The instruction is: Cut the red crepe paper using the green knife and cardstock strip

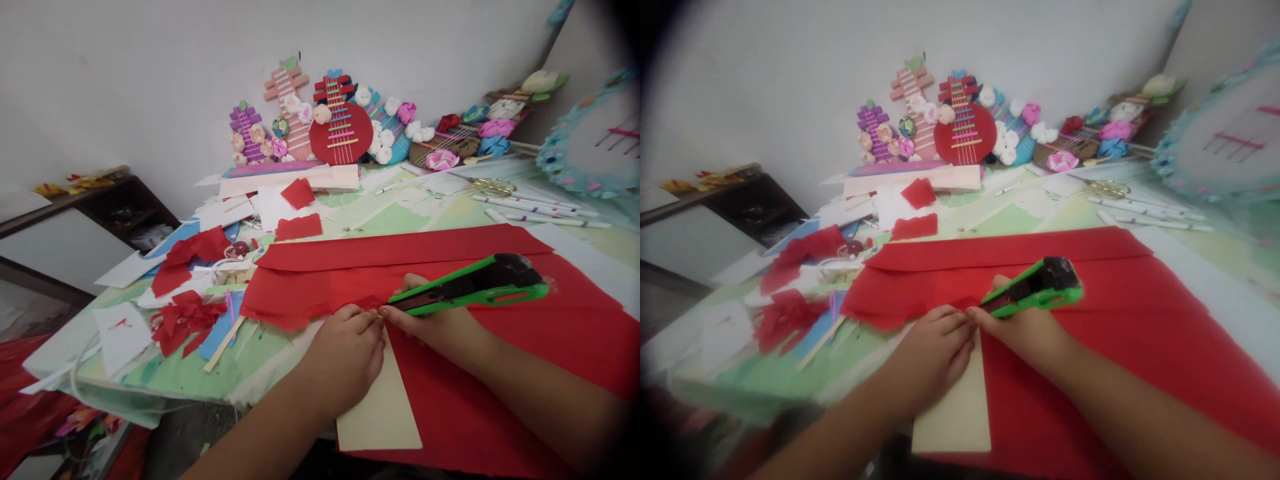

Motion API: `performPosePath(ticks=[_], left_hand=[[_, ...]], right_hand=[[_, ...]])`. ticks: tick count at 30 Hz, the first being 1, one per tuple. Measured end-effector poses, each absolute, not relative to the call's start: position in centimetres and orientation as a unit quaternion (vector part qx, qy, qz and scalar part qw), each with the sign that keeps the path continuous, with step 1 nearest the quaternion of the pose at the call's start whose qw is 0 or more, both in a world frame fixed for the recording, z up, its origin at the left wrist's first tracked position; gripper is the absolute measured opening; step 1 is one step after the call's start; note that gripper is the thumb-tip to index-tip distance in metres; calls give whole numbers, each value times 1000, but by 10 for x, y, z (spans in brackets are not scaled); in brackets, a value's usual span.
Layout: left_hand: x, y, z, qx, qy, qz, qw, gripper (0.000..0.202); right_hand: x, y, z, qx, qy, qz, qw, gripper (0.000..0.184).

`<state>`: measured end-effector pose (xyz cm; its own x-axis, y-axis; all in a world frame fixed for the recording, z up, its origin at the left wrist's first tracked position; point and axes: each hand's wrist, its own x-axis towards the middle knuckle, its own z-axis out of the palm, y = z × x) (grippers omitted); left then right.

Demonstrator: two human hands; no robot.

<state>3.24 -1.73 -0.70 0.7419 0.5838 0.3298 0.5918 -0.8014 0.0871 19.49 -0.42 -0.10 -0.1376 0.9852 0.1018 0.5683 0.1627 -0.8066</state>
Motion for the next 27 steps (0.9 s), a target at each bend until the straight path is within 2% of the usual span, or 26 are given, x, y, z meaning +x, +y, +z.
performPosePath(ticks=[6,12,19,27], left_hand=[[33,-18,-5,-931,-321,-172,0,23],[33,-18,-6,-931,-319,-180,0,25],[32,-17,-6,-932,-310,-189,6,24],[32,-16,-12,-930,-305,-202,31,23]], right_hand=[[195,-3,-1,-559,-711,272,330,31],[196,-4,1,-557,-703,304,321,29],[194,-4,0,-562,-720,254,318,31],[193,-3,0,-556,-720,273,313,28]])
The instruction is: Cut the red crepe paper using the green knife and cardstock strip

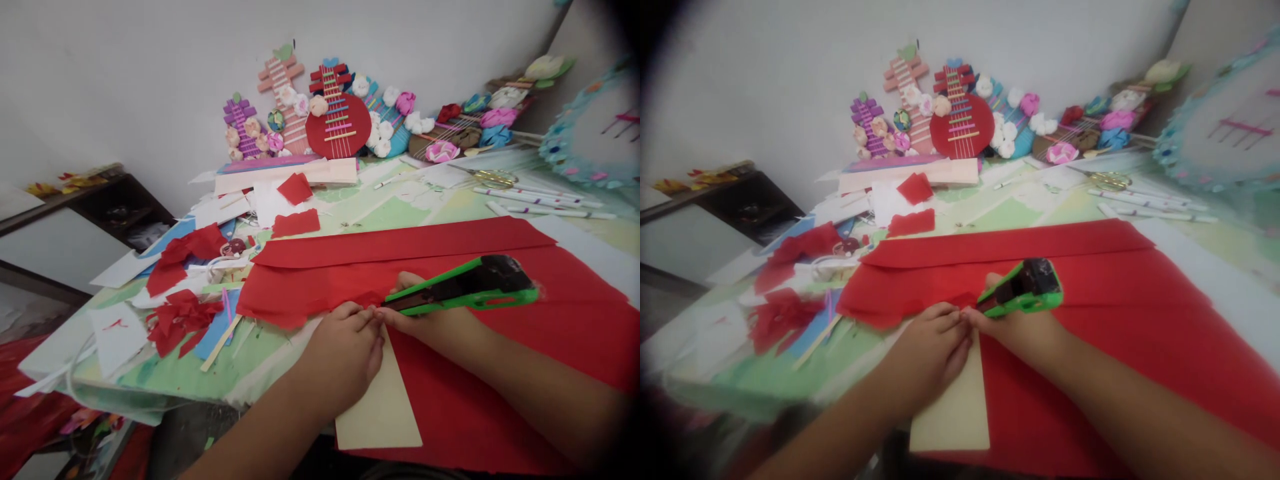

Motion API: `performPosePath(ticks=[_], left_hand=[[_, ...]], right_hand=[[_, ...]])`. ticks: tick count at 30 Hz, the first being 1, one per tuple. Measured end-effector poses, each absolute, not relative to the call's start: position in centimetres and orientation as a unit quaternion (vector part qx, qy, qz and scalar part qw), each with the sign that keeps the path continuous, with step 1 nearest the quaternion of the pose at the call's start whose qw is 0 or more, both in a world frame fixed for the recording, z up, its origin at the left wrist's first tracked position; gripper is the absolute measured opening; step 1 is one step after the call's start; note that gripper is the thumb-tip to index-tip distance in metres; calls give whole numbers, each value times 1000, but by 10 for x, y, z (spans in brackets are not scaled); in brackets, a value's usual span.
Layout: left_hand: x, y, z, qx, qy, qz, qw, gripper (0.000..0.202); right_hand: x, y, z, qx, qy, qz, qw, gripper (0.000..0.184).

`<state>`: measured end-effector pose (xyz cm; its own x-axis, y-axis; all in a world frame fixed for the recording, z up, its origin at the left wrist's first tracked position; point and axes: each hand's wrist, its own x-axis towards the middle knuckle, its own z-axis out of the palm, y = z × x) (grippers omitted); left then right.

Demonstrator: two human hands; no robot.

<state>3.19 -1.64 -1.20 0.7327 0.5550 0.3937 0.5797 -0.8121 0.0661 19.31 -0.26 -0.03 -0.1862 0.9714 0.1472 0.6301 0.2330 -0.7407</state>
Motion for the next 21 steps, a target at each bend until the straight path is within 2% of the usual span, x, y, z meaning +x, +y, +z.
performPosePath(ticks=[7,21], left_hand=[[33,-17,-10,-924,-303,-232,27,24],[32,-17,-11,-930,-305,-202,35,22]], right_hand=[[199,-3,-4,-543,-712,287,341,30],[195,-3,0,-531,-744,275,298,24]])
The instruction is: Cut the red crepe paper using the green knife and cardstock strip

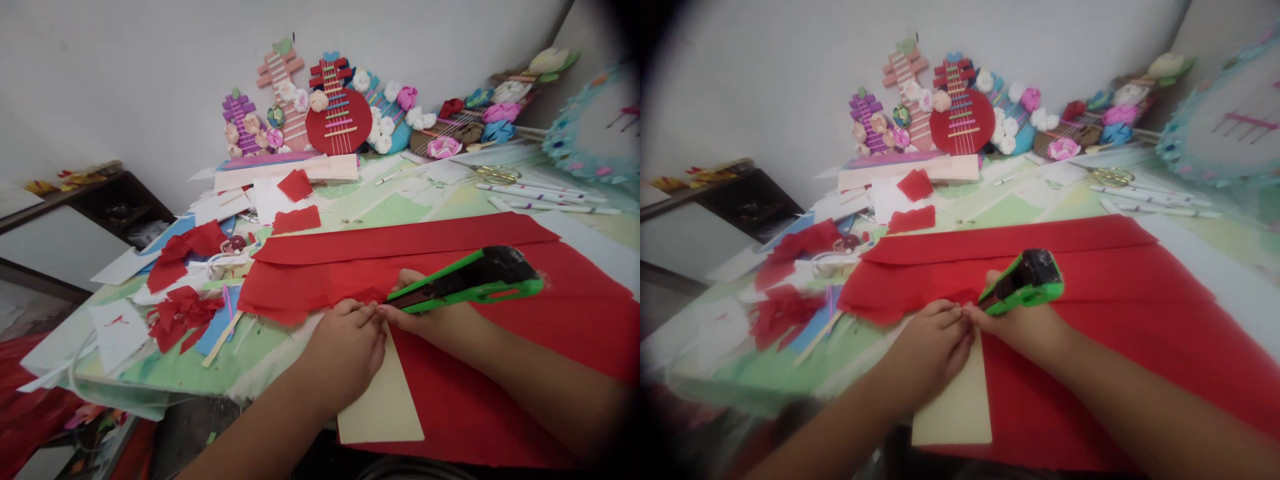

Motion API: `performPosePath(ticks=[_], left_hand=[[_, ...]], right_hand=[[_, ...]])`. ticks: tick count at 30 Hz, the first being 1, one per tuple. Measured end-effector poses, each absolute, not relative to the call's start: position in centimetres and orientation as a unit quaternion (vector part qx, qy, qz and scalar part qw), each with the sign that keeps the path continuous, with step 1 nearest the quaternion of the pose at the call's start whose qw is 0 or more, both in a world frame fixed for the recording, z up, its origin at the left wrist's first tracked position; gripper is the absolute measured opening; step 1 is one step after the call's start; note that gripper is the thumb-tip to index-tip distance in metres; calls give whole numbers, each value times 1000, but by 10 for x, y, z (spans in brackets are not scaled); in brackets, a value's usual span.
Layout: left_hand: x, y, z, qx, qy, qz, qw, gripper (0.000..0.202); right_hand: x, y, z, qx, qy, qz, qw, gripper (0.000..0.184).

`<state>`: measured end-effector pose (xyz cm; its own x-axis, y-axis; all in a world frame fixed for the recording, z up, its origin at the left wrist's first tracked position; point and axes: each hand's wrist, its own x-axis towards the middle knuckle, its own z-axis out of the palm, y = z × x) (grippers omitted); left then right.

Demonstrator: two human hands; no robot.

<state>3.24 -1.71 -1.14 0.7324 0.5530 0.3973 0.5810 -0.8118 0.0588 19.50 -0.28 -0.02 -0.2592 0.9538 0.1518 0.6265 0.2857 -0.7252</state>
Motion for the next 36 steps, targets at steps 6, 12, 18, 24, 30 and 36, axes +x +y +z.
performPosePath(ticks=[6,12,18,24,30,36], left_hand=[[33,-17,-10,-926,-309,-216,30,22],[33,-18,-10,-927,-313,-205,18,22],[33,-18,-10,-924,-314,-217,28,23],[33,-18,-9,-930,-307,-199,34,22],[33,-18,-9,-925,-311,-215,25,20],[33,-18,-11,-925,-313,-213,29,22]], right_hand=[[195,-6,-1,-555,-719,260,328,29],[196,-6,-1,-553,-710,285,330,29],[196,-4,-3,-541,-720,285,329,28],[196,-4,-4,-528,-724,310,316,27],[195,-4,-3,-541,-722,305,305,27],[194,-5,-3,-539,-729,280,316,29]])
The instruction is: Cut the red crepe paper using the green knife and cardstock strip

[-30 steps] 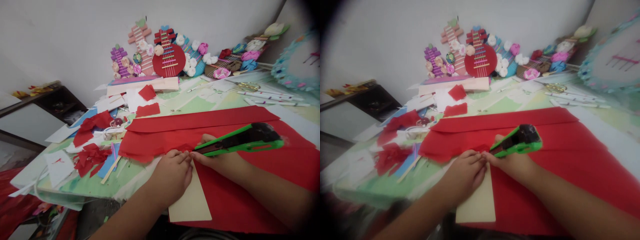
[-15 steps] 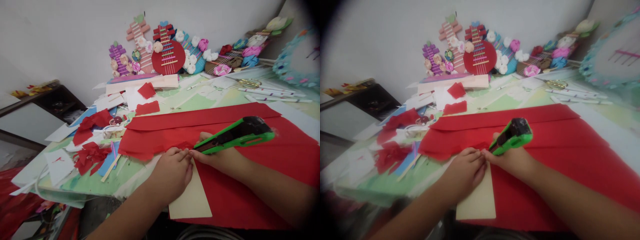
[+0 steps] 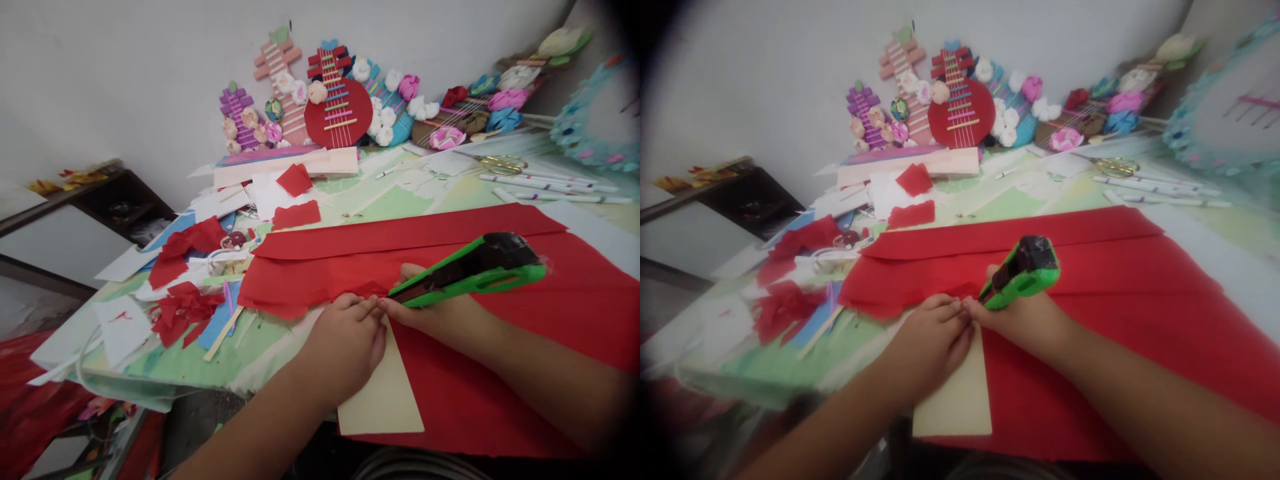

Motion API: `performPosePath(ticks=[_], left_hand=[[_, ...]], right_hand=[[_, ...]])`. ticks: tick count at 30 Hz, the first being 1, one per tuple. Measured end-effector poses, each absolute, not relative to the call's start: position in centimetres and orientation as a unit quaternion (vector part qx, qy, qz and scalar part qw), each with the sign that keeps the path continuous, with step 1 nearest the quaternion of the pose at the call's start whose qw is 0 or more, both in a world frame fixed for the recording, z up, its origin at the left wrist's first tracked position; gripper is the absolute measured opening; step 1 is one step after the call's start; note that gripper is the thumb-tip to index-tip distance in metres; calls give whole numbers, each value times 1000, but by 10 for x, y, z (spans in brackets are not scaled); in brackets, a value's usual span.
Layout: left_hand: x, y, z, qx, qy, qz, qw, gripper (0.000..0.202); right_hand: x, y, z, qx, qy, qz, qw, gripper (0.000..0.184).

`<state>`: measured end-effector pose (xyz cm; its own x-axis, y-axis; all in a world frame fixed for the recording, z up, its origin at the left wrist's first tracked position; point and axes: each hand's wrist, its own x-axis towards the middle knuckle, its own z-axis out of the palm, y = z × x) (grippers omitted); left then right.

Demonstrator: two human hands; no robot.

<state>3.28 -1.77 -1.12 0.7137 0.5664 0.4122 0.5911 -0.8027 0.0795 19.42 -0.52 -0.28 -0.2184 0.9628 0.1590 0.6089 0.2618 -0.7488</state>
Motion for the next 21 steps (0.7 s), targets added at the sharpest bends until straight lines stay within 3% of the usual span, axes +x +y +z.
performPosePath(ticks=[21], left_hand=[[33,-19,-9,-929,-315,-191,31,22]], right_hand=[[195,-5,-5,-528,-716,309,336,28]])
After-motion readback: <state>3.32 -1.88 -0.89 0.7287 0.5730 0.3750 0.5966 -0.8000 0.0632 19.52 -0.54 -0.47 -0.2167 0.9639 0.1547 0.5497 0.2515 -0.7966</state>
